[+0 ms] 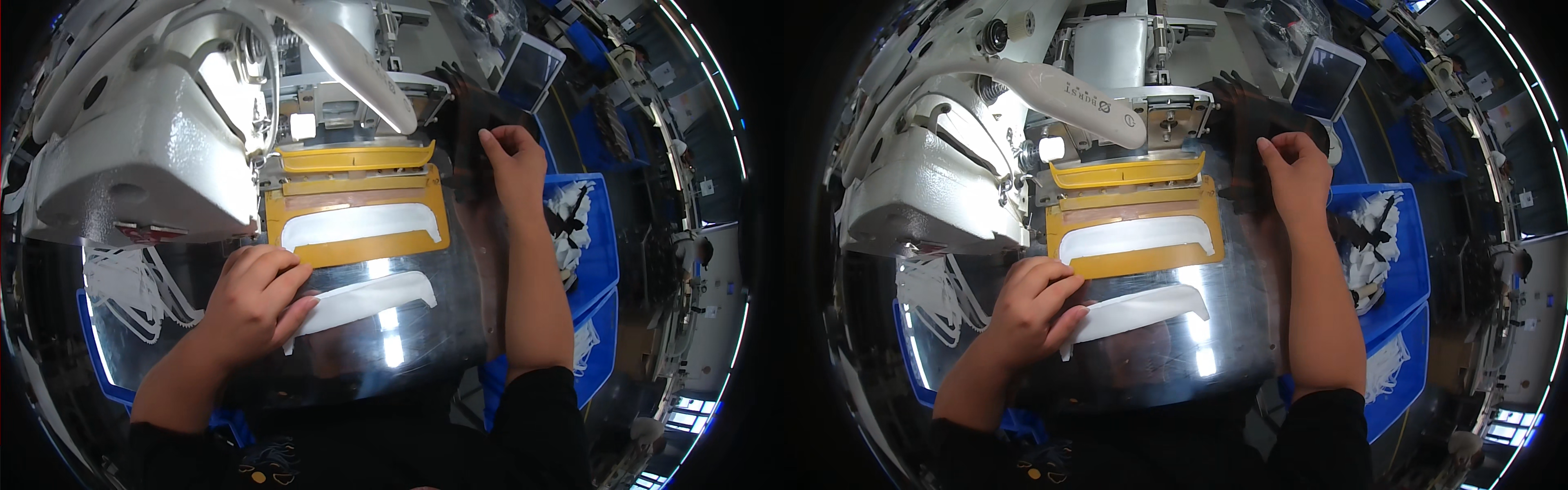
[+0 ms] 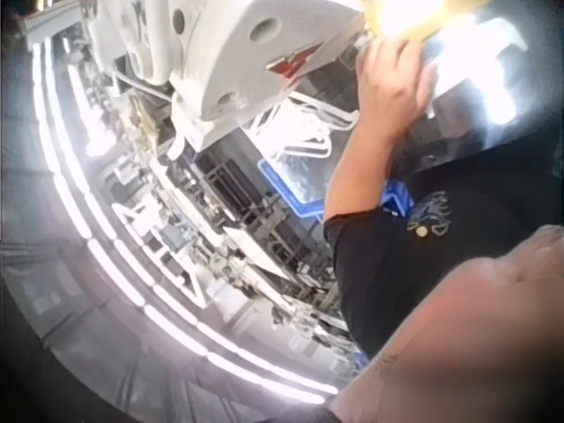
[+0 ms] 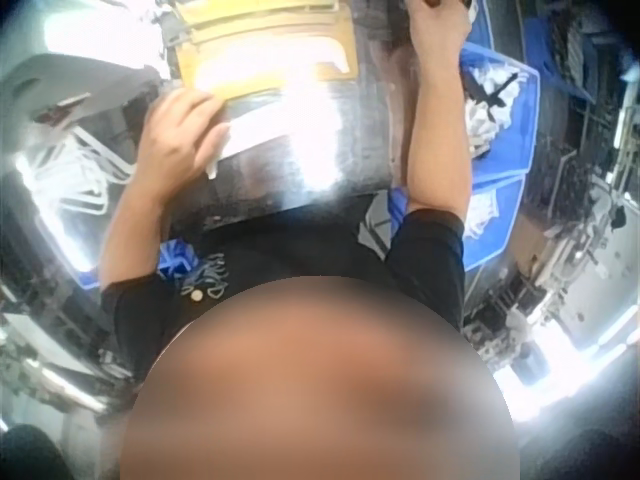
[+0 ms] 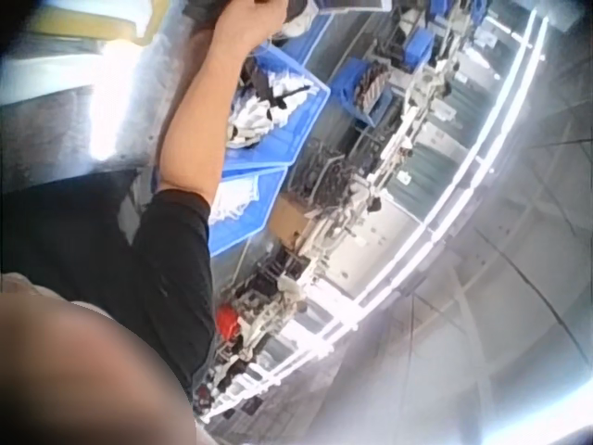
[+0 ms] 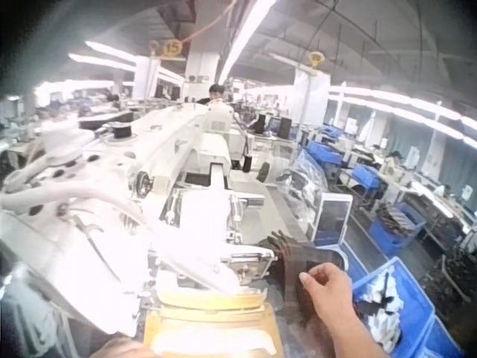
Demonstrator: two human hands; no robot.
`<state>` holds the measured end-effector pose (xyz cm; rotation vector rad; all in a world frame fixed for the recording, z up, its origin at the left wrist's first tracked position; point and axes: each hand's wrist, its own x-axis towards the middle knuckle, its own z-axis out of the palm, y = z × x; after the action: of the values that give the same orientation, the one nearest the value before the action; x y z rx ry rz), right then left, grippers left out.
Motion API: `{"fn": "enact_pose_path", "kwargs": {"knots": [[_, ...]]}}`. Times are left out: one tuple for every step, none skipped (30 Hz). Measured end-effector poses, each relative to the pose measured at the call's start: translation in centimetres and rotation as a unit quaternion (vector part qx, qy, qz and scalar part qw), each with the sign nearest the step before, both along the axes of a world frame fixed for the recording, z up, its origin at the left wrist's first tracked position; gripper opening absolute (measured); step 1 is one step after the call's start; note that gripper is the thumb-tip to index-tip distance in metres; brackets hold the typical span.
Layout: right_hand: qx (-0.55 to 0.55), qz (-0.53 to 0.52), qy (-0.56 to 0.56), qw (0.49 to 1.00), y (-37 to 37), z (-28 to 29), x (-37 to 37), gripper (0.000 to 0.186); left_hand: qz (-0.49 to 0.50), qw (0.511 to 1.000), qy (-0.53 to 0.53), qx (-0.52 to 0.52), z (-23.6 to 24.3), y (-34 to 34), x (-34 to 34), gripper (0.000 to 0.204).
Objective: Sewing fabric components using an industrial sewing machine with a jig.
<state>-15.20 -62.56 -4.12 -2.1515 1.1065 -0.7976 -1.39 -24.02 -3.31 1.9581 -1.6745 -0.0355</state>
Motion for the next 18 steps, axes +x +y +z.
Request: {"fn": "enact_pose_path", "kwargs": {"knots": [[-0.017,-0.021,-0.017,0.999,0.2,0.1,0.2,0.031,0.002,1.0,-0.001,0.0,-0.1,0.0,0.0,0.035],[-0.017,-0.02,-0.018,0.999,0.2,-0.1,0.3,0.031,0.0,1.0,-0.002,-0.002,-0.1,0.0,0.0,0.035],[-0.019,-0.012,0.004,1.0,0.0,-0.4,0.4,0.031,-0.002,1.0,-0.003,-0.004,-0.1,0.0,0.0,0.034],[-0.021,-0.005,0.026,0.999,0.0,-0.6,0.4,0.03,-0.001,1.0,-0.004,-0.004,-0.1,0.0,0.0,0.034],[-0.021,-0.004,0.025,0.999,0.0,-0.5,0.4,0.03,-0.002,1.0,-0.004,-0.003,-0.1,0.1,0.0,0.034],[-0.023,-0.004,0.02,1.0,-0.1,-0.4,0.4,0.032,-0.004,1.0,-0.003,-0.001,-0.1,0.1,0.0,0.034],[-0.025,-0.004,0.015,1.0,-0.1,-0.2,0.2,0.035,-0.004,1.0,-0.004,-0.001,-0.1,0.1,0.0,0.034],[-0.024,0.0,0.013,1.0,-0.1,-0.2,0.2,0.035,-0.003,1.0,-0.006,-0.004,-0.2,0.2,-0.1,0.035],[-0.073,0.002,0.031,0.997,0.0,-0.1,0.0,0.034,-0.001,1.0,-0.008,-0.007,-0.3,0.3,-0.1,0.035],[-0.123,0.004,0.048,0.991,0.1,0.0,-0.3,0.034,0.003,1.0,-0.009,-0.006,-0.2,0.3,-0.1,0.035],[-0.121,0.012,0.046,0.991,0.1,0.1,-0.4,0.034,0.0,1.0,-0.013,-0.006,-0.1,0.3,-0.1,0.034],[-0.18,0.005,0.065,0.981,0.1,0.4,-0.7,0.033,-0.005,1.0,-0.017,-0.007,0.0,0.2,-0.2,0.034],[-0.238,-0.002,0.084,0.968,0.1,0.8,-1.0,0.032,0.002,1.0,-0.018,-0.005,-0.1,0.2,-0.3,0.034],[-0.227,-0.004,0.12,0.967,0.4,1.5,-0.9,0.032,-0.003,1.0,-0.024,-0.007,-0.3,0.2,-0.3,0.033],[-0.281,0.002,0.107,0.954,0.7,2.2,-1.2,0.033,-0.011,0.999,-0.028,-0.011,-0.3,0.3,-0.3,0.033],[-0.286,0.007,0.087,0.954,1.7,3.3,-1.4,0.027,-0.018,0.999,-0.022,-0.025,-0.1,0.3,-0.2,0.032],[-0.291,0.013,0.066,0.954,2.9,4.8,-1.7,0.022,-0.009,0.999,-0.023,-0.023,-0.1,0.3,-0.3,0.032],[-0.274,0.041,0.031,0.96,4.2,6.1,-2.1,0.018,-0.014,0.999,-0.021,-0.021,-0.2,0.3,-0.3,0.032]]}}
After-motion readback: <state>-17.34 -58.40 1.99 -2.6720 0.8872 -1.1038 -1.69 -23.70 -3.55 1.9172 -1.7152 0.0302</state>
